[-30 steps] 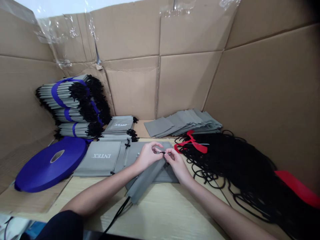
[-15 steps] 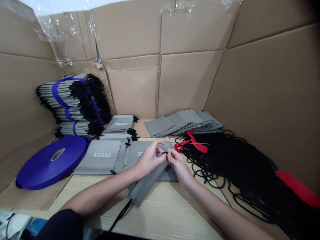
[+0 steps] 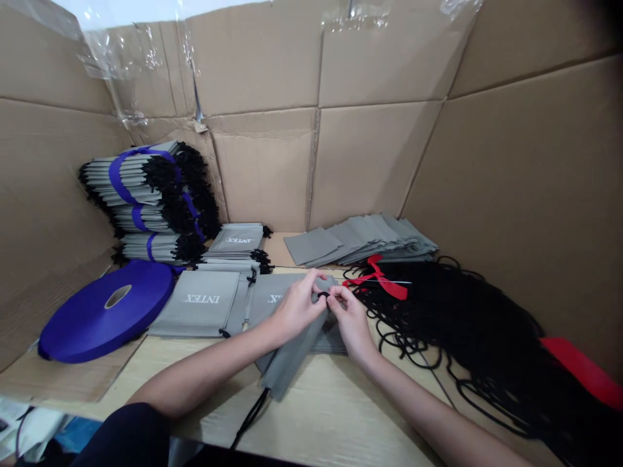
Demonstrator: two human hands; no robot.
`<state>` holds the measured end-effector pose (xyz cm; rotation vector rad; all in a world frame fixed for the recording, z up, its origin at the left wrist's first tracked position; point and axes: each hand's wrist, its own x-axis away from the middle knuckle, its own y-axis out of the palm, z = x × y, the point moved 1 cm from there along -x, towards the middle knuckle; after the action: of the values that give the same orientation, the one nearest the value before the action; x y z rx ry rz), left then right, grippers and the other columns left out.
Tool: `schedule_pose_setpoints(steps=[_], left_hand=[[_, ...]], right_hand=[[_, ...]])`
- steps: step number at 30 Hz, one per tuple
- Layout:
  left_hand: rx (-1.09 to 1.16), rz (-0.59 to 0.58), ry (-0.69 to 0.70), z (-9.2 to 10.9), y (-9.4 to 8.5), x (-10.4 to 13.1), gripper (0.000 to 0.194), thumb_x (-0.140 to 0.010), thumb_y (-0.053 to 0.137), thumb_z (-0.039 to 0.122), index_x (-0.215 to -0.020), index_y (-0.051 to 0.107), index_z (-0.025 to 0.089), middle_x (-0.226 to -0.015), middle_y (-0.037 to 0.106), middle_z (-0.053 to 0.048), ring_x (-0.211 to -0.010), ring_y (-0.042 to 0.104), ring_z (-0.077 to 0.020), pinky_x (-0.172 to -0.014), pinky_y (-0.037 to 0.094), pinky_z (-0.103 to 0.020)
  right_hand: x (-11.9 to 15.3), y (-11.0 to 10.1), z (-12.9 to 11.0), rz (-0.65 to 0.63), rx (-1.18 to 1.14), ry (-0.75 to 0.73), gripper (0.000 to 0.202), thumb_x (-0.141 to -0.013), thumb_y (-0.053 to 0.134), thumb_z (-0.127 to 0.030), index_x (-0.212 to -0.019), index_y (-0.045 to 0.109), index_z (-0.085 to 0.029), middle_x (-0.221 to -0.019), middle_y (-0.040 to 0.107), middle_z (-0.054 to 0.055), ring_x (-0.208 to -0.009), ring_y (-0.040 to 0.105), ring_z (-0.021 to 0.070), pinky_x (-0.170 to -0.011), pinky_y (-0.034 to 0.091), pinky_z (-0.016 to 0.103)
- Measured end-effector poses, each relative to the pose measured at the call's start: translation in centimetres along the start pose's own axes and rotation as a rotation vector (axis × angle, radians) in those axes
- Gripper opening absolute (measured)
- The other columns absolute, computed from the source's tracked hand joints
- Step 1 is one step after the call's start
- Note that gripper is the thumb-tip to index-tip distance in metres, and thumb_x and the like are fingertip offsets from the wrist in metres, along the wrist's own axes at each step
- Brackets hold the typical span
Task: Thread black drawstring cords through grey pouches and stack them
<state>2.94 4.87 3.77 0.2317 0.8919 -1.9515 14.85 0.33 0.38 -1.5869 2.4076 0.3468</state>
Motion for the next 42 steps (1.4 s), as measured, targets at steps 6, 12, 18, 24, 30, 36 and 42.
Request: schedule_pose_setpoints(steps=[6,12,18,24,30,36,42], left_hand=[[0.304,-0.048,-0.186,-1.6,0.1,-1.0,0.031,-0.07,0.058,0.01,-0.101,0.053,0.013,-0.082,0.059,-0.002,-0.068,0.055,-0.0102,-0.063,0.042,-0.021],[0.351,-0.111,-0.288,-2.6,0.6,-1.1,0.011,-0.071,0.061,0.014,-0.081,0.061,0.01,-0.081,0.064,-0.006,-0.075,0.058,-0.0136,-0.07,0.044,-0.024],[0.059,-0.049,-0.096,-1.7,0.3,-0.3,0.014,-0.076,0.052,0.018,-0.084,0.062,0.014,-0.08,0.065,-0.004,-0.069,0.056,-0.0139,-0.064,0.043,-0.024],[0.015,-0.028,-0.12,-1.2,0.3,0.1,0.012,-0.075,0.05,0.021,-0.081,0.058,0.014,-0.072,0.062,-0.001,-0.063,0.055,-0.0127,-0.056,0.039,-0.022],[-0.12,-0.016,-0.059,-1.6,0.6,0.4,0.009,-0.076,0.051,0.022,-0.083,0.054,0.017,-0.069,0.057,0.001,-0.061,0.051,-0.0127,-0.056,0.035,-0.022],[0.311,-0.265,-0.198,-2.6,0.1,-0.9,0.017,-0.075,0.055,0.029,-0.084,0.054,0.015,-0.07,0.057,0.002,-0.061,0.051,-0.0099,-0.057,0.038,-0.019],[0.379,-0.255,-0.27,-2.7,0.3,-1.0,0.024,-0.072,0.062,0.033,-0.082,0.059,0.012,-0.076,0.063,-0.004,-0.068,0.058,-0.0132,-0.062,0.042,-0.022]], right_hand=[[-0.6,-0.3,0.1,-0.049,-0.068,0.139,0.026,-0.066,0.065,-0.043,-0.072,0.055,-0.02,-0.068,0.048,-0.002,-0.06,0.039,0.0137,-0.055,0.029,0.025],[-0.5,-0.3,0.5,-0.027,-0.006,0.083,0.026,-0.067,0.064,-0.044,-0.07,0.054,-0.02,-0.067,0.048,-0.001,-0.063,0.041,0.0151,-0.057,0.03,0.025],[-0.3,-0.2,0.3,-0.009,-0.001,0.069,0.029,-0.065,0.065,-0.046,-0.069,0.051,-0.021,-0.065,0.045,-0.001,-0.06,0.039,0.0142,-0.053,0.03,0.024],[0.3,-0.2,0.4,0.007,-0.065,0.163,0.029,-0.064,0.067,-0.045,-0.072,0.055,-0.019,-0.066,0.047,-0.001,-0.059,0.038,0.0133,-0.05,0.028,0.024],[0.6,0.0,0.5,0.035,-0.063,0.14,0.03,-0.061,0.069,-0.045,-0.07,0.057,-0.019,-0.068,0.051,0.0,-0.063,0.042,0.0146,-0.053,0.031,0.024],[0.3,-0.3,-0.2,-0.078,-0.25,0.364,0.028,-0.061,0.069,-0.043,-0.066,0.056,-0.019,-0.062,0.049,-0.001,-0.055,0.039,0.0121,-0.051,0.031,0.024],[0.1,-0.5,-0.2,-0.075,-0.415,0.47,0.026,-0.06,0.073,-0.039,-0.063,0.057,-0.019,-0.057,0.05,-0.003,-0.051,0.039,0.0099,-0.051,0.033,0.024]])
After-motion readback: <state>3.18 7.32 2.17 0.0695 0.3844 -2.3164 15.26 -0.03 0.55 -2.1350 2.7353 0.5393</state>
